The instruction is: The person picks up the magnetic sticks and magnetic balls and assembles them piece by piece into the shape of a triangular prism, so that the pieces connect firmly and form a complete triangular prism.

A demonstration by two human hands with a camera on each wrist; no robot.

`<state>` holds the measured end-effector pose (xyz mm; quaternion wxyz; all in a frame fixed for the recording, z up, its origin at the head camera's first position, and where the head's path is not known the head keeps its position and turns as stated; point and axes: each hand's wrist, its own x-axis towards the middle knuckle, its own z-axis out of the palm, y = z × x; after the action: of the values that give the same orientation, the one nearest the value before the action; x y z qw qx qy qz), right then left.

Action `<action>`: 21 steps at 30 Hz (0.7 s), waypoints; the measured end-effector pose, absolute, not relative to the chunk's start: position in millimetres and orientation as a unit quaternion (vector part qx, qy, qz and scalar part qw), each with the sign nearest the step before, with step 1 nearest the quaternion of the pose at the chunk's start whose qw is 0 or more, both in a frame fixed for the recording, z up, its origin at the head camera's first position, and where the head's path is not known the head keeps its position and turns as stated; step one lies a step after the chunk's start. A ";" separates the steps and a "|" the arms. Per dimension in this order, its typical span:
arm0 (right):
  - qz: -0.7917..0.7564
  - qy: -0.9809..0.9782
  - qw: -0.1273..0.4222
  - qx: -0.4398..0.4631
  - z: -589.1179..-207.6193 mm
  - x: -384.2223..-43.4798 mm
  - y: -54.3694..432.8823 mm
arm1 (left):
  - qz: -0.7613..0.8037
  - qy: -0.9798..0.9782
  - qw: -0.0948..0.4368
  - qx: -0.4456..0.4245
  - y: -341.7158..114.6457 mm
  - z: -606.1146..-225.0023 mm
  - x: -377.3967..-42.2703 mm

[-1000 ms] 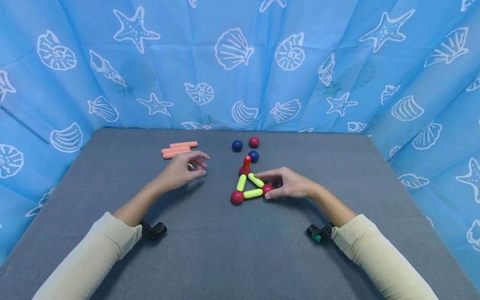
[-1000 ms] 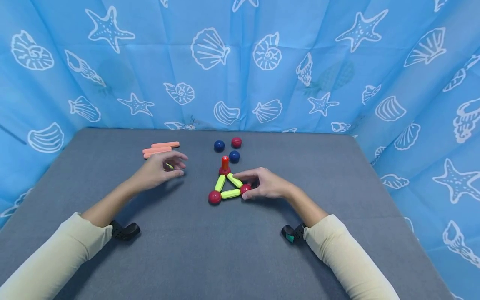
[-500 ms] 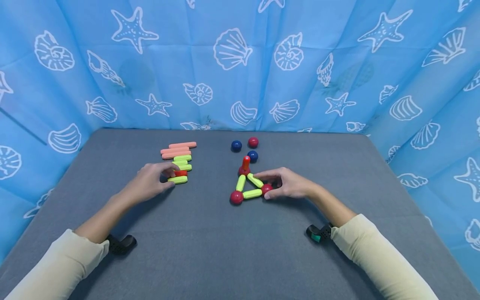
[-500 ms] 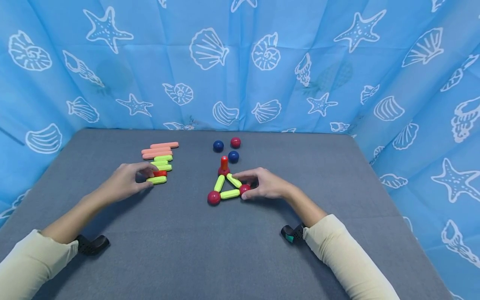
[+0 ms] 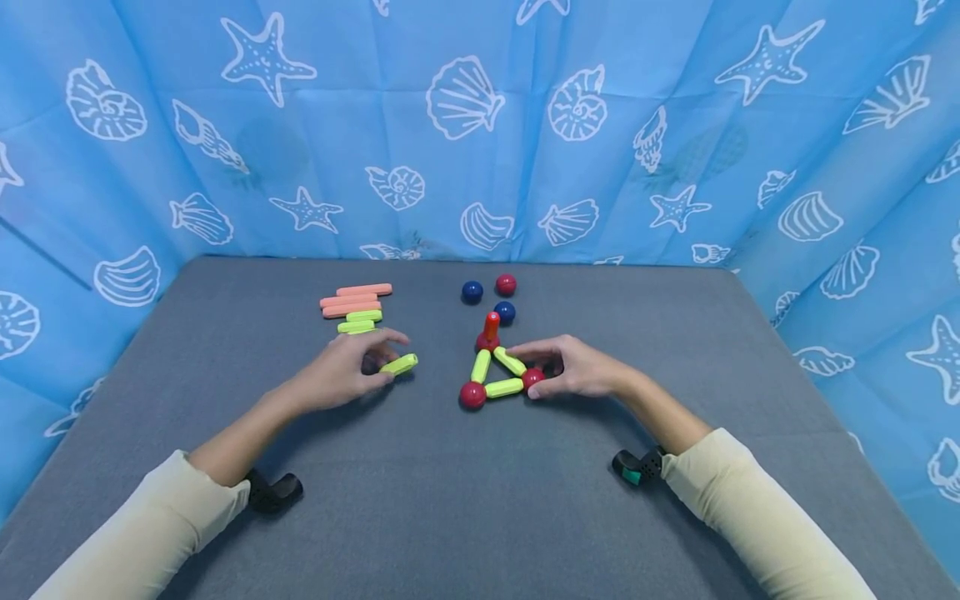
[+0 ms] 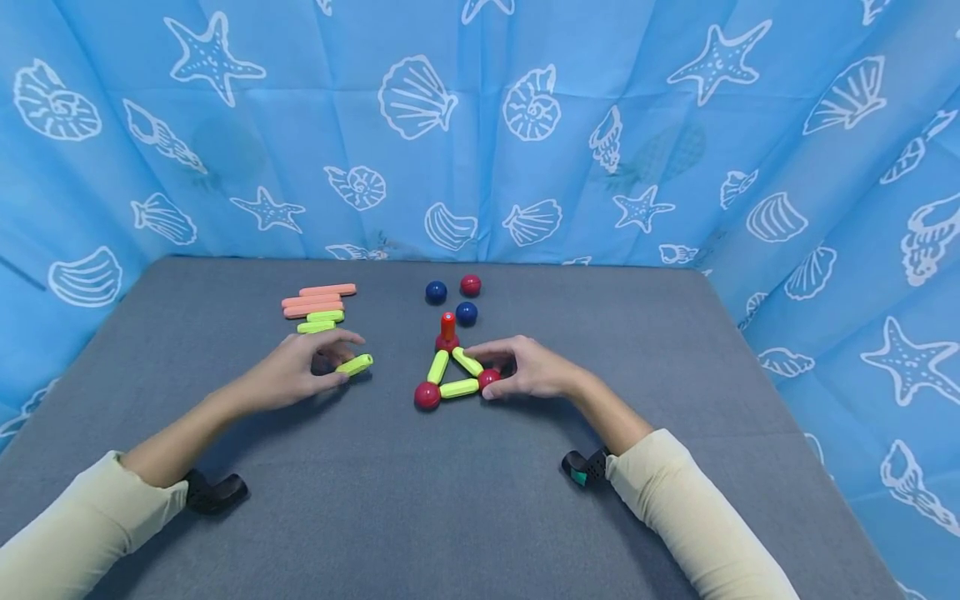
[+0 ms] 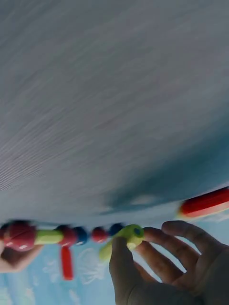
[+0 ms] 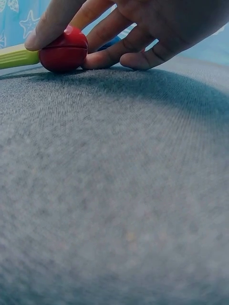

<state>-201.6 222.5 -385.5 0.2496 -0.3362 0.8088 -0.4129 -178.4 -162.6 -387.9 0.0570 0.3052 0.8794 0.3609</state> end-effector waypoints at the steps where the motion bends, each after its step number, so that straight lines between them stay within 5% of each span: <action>1: -0.412 0.809 0.249 -0.337 -385.6 -202.0 222.6 | 0.381 0.870 0.058 0.307 -155.9 -386.4 -177.6; 21: -0.404 0.815 0.244 -0.335 -389.3 -204.2 222.1 | 0.451 0.793 0.126 0.389 -74.6 -384.1 -175.5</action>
<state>-204.2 222.1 -389.3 0.2441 -0.3348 0.8155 -0.4041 -175.5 -74.6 -384.1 0.1258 0.3890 0.7933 0.4512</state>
